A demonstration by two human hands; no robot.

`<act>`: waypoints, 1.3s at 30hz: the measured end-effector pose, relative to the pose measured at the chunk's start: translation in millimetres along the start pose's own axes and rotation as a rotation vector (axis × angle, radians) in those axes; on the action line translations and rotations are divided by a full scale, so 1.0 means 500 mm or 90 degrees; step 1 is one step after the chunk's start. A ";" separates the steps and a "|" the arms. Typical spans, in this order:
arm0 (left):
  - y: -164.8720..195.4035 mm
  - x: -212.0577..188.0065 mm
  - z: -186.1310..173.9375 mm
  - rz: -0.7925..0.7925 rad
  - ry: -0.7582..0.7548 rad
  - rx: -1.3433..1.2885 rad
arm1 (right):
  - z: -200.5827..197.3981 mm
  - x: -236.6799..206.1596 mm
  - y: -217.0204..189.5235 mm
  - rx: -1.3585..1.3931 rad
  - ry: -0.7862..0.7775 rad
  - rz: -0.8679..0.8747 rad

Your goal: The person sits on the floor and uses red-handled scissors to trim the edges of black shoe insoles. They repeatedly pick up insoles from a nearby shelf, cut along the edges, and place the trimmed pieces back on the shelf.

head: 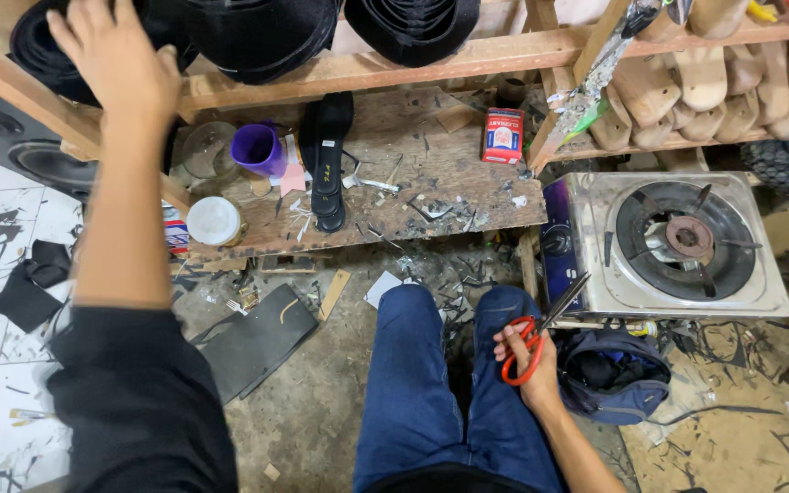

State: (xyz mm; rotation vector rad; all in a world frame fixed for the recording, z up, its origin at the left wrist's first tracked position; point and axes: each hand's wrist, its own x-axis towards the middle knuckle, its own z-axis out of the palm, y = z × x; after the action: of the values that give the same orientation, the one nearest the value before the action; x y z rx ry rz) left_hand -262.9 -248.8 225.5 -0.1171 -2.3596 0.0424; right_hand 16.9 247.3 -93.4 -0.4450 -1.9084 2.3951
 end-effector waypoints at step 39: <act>0.620 -0.721 0.003 -0.170 -0.589 -0.241 | 0.119 0.109 -0.100 -0.720 -0.041 -0.452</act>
State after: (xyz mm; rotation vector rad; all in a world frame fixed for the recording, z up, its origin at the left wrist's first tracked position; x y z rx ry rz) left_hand 13.2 24.7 -48.1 0.0557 -3.2563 -0.6001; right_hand -57.3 214.4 -44.0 0.2847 -2.6508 0.7932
